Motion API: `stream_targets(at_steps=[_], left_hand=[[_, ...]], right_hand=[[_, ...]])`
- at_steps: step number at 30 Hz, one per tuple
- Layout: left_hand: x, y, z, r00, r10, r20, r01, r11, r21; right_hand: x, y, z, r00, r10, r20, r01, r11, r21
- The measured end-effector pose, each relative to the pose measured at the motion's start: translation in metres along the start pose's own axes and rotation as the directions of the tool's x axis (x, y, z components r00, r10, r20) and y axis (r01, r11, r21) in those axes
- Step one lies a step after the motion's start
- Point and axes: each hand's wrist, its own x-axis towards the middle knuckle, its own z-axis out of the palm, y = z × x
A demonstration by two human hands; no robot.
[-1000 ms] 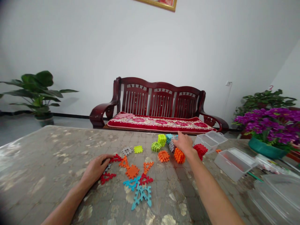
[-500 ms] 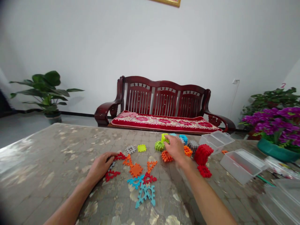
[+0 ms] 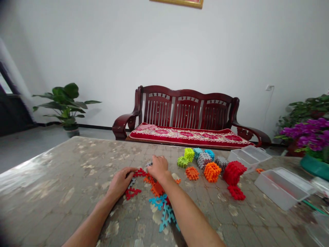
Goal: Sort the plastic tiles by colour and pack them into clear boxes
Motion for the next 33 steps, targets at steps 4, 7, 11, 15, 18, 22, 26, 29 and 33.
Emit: stream_targets(at_steps=[4,7,11,15,18,22,26,29,33], left_hand=[[0.000,-0.002,0.001,1.000,-0.003,-0.003,0.003,1.000,-0.005],[0.001,-0.004,0.003,1.000,0.001,-0.010,-0.001,1.000,-0.009],[0.001,-0.007,0.004,1.000,0.009,-0.014,-0.009,1.000,-0.007],[0.002,-0.009,0.004,1.000,0.014,-0.020,-0.014,1.000,-0.014],[0.002,-0.011,0.004,1.000,0.009,-0.016,-0.009,1.000,-0.015],[0.003,-0.013,0.005,1.000,0.009,-0.021,-0.009,1.000,0.005],[0.003,-0.013,0.005,1.000,0.014,-0.007,-0.014,1.000,0.011],[0.003,-0.011,0.004,1.000,0.023,0.004,-0.023,1.000,0.010],[0.002,-0.010,0.003,0.999,0.029,0.013,-0.029,0.999,0.029]], right_hand=[[0.005,-0.011,-0.002,0.998,0.024,0.058,-0.020,0.998,-0.067],[0.006,-0.013,-0.003,0.998,0.023,0.064,-0.018,0.997,-0.074],[0.001,-0.013,-0.005,0.998,0.018,0.053,-0.014,0.997,-0.076],[-0.006,-0.006,-0.013,1.000,0.016,0.003,-0.015,0.998,-0.062],[-0.011,0.014,-0.029,0.995,0.021,-0.101,-0.020,1.000,0.010],[-0.018,0.071,-0.063,0.972,0.130,-0.196,-0.106,0.986,0.130],[-0.028,0.141,-0.098,0.920,0.315,-0.233,-0.294,0.948,0.121],[-0.035,0.180,-0.113,0.873,0.434,-0.222,-0.437,0.899,0.034],[-0.040,0.203,-0.115,0.815,0.539,-0.213,-0.568,0.816,-0.109]])
